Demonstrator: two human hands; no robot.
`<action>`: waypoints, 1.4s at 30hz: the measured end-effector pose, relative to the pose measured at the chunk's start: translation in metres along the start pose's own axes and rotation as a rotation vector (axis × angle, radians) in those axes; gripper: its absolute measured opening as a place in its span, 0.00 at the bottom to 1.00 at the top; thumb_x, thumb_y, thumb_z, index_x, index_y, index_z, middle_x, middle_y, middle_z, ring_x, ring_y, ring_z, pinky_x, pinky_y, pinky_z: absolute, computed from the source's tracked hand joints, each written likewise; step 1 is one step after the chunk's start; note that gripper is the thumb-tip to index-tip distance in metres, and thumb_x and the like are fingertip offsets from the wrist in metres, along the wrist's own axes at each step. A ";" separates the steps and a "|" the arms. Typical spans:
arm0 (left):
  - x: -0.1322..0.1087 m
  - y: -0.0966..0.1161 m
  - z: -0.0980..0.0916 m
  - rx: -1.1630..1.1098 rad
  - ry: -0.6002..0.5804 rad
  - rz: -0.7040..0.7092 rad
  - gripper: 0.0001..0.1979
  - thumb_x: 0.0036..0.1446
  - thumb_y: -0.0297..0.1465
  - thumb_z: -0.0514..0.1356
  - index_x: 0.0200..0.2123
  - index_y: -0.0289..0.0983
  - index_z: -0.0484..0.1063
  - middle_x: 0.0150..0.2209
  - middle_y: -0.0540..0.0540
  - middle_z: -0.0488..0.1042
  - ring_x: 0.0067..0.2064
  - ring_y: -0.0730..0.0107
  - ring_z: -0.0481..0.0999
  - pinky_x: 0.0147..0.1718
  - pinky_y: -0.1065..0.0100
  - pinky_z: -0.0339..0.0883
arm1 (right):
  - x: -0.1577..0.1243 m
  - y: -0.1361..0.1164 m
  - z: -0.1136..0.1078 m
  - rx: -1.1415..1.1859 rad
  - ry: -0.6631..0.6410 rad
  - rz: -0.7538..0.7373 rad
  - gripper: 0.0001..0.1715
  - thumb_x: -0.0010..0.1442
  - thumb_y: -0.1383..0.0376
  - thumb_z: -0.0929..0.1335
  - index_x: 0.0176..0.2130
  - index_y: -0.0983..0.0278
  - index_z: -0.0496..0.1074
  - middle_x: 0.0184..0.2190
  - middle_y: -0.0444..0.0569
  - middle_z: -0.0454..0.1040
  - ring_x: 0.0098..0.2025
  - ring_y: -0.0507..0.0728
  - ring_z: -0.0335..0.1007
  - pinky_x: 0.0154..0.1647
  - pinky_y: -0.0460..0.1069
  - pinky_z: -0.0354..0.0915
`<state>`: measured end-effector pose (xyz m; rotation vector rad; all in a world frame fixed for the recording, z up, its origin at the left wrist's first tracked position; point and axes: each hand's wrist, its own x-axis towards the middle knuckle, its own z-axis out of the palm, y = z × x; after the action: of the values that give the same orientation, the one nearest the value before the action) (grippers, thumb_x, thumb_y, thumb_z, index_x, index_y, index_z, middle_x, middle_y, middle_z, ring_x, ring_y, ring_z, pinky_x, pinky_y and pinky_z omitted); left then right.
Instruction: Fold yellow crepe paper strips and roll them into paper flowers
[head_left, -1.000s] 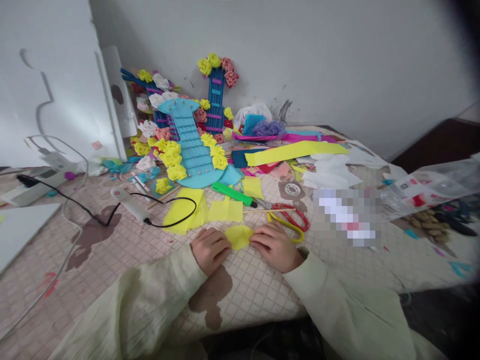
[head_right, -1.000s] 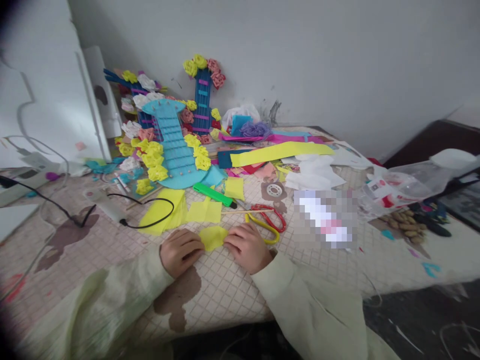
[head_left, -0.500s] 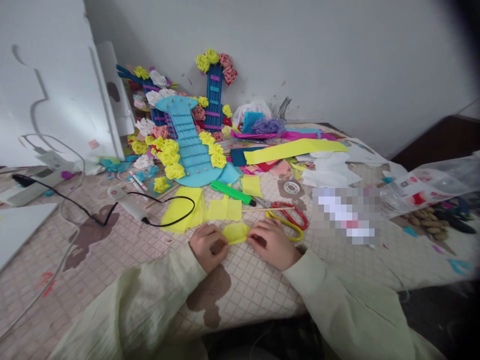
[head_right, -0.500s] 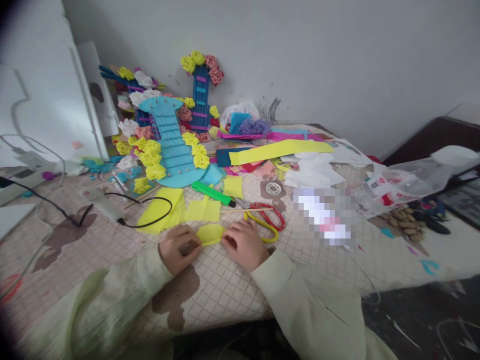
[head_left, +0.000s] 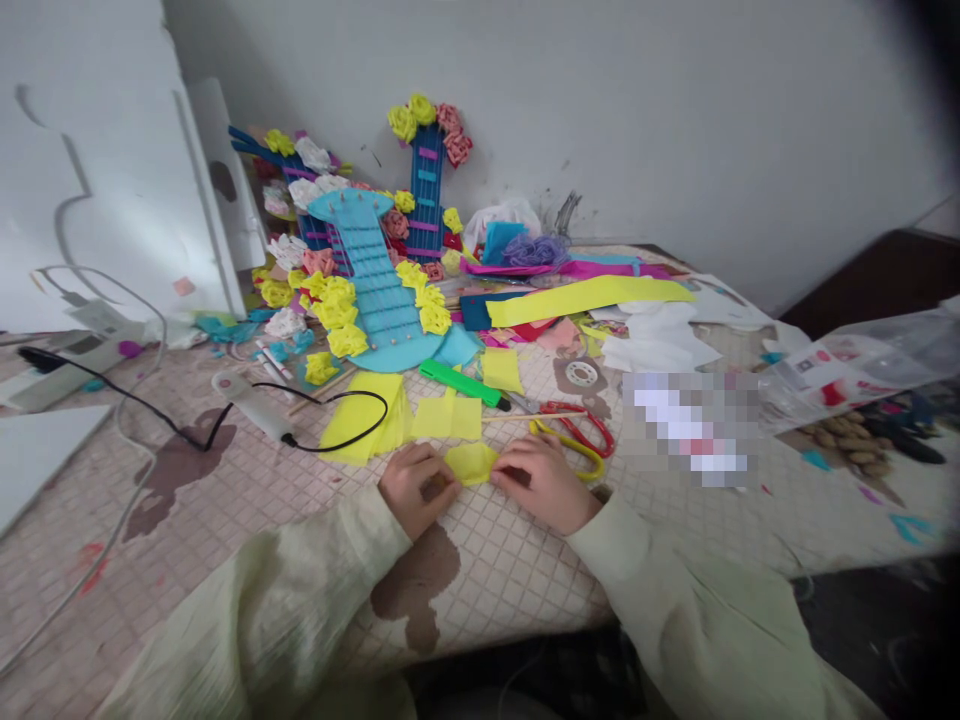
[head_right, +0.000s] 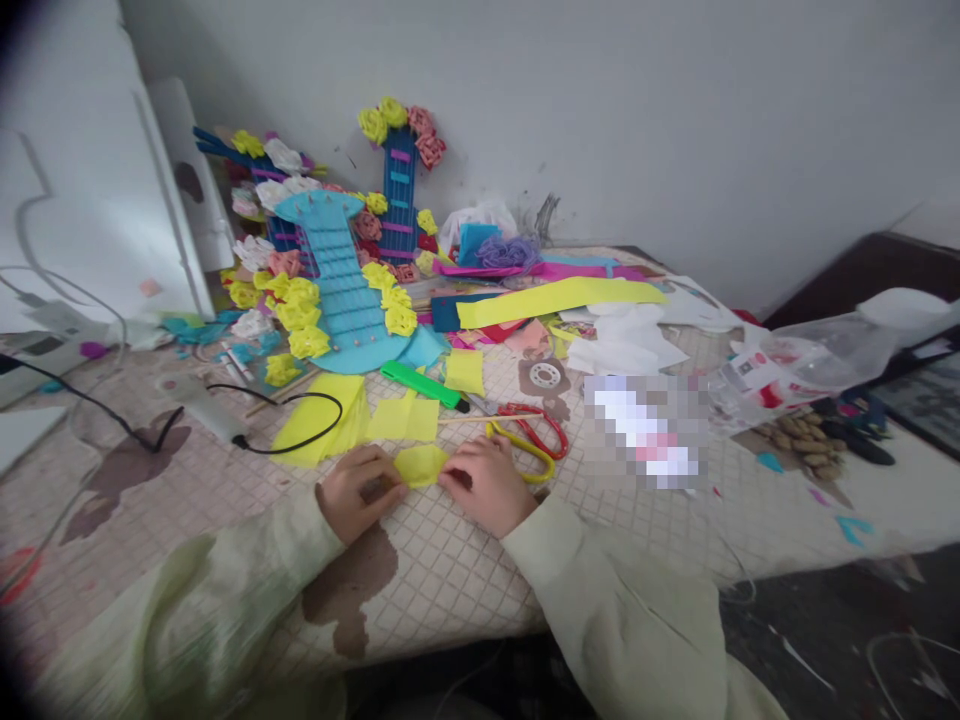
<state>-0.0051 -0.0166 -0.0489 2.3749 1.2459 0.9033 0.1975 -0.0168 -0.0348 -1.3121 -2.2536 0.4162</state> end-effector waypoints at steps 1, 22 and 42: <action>0.001 0.000 0.000 0.000 -0.005 -0.005 0.06 0.48 0.31 0.57 0.23 0.36 0.69 0.24 0.48 0.68 0.29 0.68 0.66 0.30 0.65 0.61 | 0.001 -0.001 0.000 0.000 0.002 0.013 0.04 0.51 0.66 0.67 0.25 0.62 0.71 0.25 0.42 0.72 0.33 0.53 0.65 0.40 0.52 0.50; 0.014 -0.001 -0.002 0.083 -0.124 -0.100 0.08 0.43 0.28 0.59 0.15 0.36 0.65 0.18 0.52 0.64 0.23 0.73 0.64 0.24 0.70 0.58 | 0.017 -0.012 -0.007 -0.054 -0.068 0.170 0.09 0.46 0.67 0.67 0.17 0.64 0.71 0.17 0.43 0.72 0.22 0.50 0.65 0.30 0.47 0.56; 0.012 0.007 -0.003 0.081 -0.067 -0.160 0.04 0.41 0.26 0.59 0.19 0.36 0.64 0.21 0.51 0.64 0.24 0.72 0.64 0.25 0.70 0.60 | 0.019 -0.018 -0.007 -0.111 -0.080 0.208 0.07 0.44 0.69 0.67 0.17 0.64 0.69 0.17 0.43 0.71 0.21 0.50 0.63 0.27 0.47 0.54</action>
<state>0.0023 -0.0111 -0.0381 2.3057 1.4479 0.7318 0.1810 -0.0086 -0.0150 -1.6220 -2.2411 0.4283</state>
